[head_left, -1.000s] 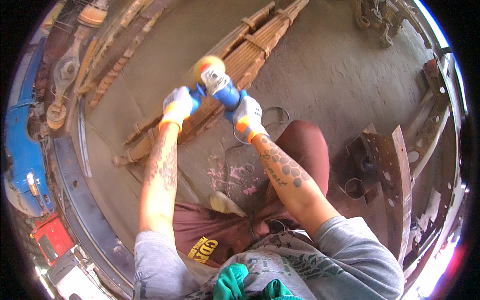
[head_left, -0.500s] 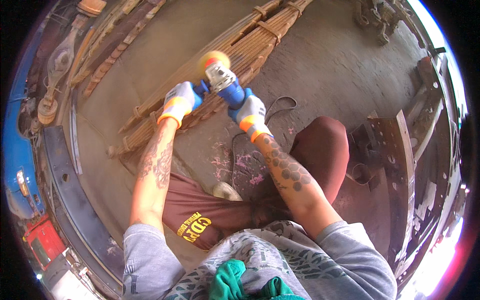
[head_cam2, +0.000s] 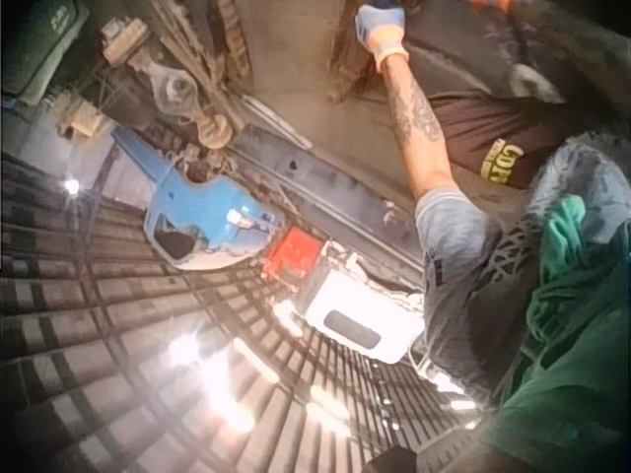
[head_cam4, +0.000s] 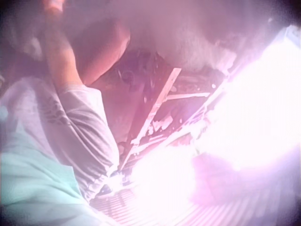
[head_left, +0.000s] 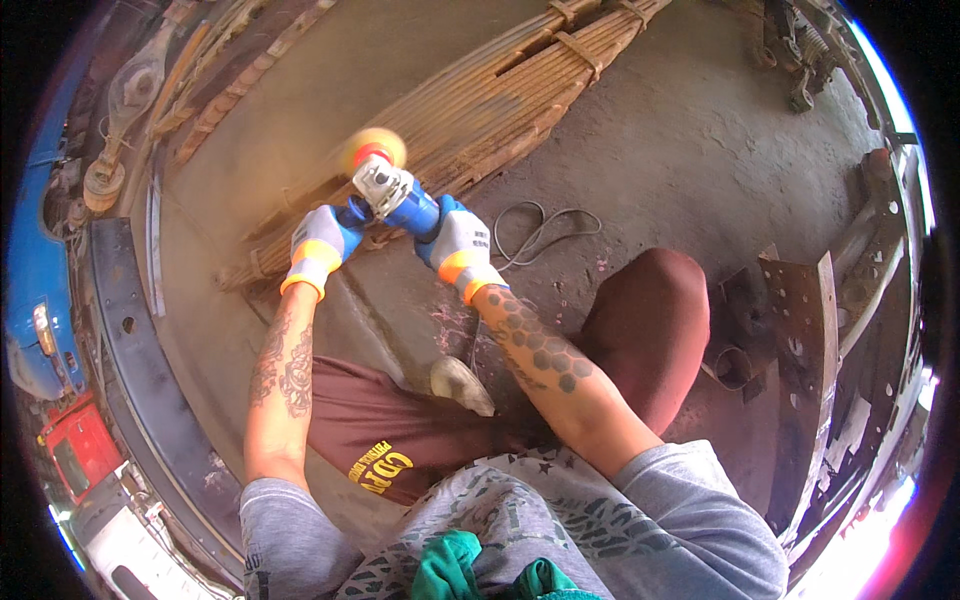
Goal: The person sits on the floor and uses an angle grinder with a wire brush to clean a bundle of metal rods. They hold the tool with both hands and move it along the rods to remove rust or debris.
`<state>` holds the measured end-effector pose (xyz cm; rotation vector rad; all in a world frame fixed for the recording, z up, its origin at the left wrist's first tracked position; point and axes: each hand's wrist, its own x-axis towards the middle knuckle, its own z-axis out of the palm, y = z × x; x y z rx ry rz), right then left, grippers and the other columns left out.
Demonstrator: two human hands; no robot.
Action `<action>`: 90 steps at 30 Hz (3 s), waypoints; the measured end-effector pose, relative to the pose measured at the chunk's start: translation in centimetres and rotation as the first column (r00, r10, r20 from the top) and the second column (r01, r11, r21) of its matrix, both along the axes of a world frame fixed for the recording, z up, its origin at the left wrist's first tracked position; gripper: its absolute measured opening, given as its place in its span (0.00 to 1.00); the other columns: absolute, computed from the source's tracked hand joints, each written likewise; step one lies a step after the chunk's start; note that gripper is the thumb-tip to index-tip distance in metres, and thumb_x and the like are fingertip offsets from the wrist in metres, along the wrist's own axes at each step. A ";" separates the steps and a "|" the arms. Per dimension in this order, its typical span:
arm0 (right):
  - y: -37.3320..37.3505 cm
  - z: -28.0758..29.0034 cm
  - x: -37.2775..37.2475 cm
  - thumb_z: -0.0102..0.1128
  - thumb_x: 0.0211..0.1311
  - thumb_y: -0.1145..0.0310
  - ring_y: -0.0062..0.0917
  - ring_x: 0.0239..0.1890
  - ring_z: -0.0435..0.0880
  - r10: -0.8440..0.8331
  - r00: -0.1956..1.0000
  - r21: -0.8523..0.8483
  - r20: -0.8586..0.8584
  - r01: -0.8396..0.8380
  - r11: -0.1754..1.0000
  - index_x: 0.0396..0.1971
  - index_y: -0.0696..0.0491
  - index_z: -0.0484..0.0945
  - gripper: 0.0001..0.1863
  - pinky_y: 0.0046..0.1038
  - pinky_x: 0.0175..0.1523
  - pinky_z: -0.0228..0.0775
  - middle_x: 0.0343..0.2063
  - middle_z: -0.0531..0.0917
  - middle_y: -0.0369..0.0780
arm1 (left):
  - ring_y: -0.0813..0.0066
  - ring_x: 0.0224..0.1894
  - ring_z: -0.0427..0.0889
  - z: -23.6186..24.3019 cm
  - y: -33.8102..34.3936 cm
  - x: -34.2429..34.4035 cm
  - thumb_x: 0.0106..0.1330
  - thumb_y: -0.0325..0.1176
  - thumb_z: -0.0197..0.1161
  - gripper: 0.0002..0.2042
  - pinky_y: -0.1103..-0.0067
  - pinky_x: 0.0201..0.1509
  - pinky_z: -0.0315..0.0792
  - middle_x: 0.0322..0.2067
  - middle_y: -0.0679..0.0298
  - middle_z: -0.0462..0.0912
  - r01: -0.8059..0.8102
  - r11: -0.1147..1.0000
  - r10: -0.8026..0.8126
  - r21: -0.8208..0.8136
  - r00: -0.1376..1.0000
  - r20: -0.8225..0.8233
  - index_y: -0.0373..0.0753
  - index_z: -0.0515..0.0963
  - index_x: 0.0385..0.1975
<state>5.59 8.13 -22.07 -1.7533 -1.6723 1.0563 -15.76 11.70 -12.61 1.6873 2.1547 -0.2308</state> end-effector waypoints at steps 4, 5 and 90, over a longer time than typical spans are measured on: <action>1.4 0.4 2.7 0.76 0.53 0.62 0.52 0.44 0.90 -0.078 0.996 0.029 0.032 0.077 0.997 0.48 0.52 0.81 0.23 0.49 0.50 0.83 0.42 0.90 0.52 | 0.37 0.50 0.88 0.4 2.7 3.1 0.67 0.53 0.65 0.20 0.54 0.53 0.82 0.41 0.41 0.88 0.053 0.998 -0.052 0.020 0.998 -0.038 0.44 0.92 0.41; 1.8 1.0 3.9 0.77 0.52 0.61 0.51 0.44 0.91 -0.106 0.993 0.023 0.043 0.105 0.994 0.47 0.52 0.81 0.23 0.49 0.50 0.83 0.42 0.90 0.52 | 0.38 0.50 0.88 0.9 3.8 4.7 0.67 0.53 0.65 0.19 0.54 0.53 0.82 0.41 0.42 0.88 0.069 0.997 -0.068 0.018 0.997 -0.042 0.44 0.92 0.41; -1.5 -0.5 0.2 0.77 0.52 0.58 0.50 0.44 0.91 0.142 0.980 0.004 0.138 -0.144 0.990 0.49 0.51 0.79 0.26 0.48 0.50 0.83 0.43 0.90 0.51 | 0.39 0.53 0.88 -1.3 -4.7 -1.0 0.67 0.61 0.66 0.24 0.57 0.55 0.81 0.42 0.44 0.89 -0.152 0.988 0.154 -0.039 0.985 0.073 0.46 0.92 0.43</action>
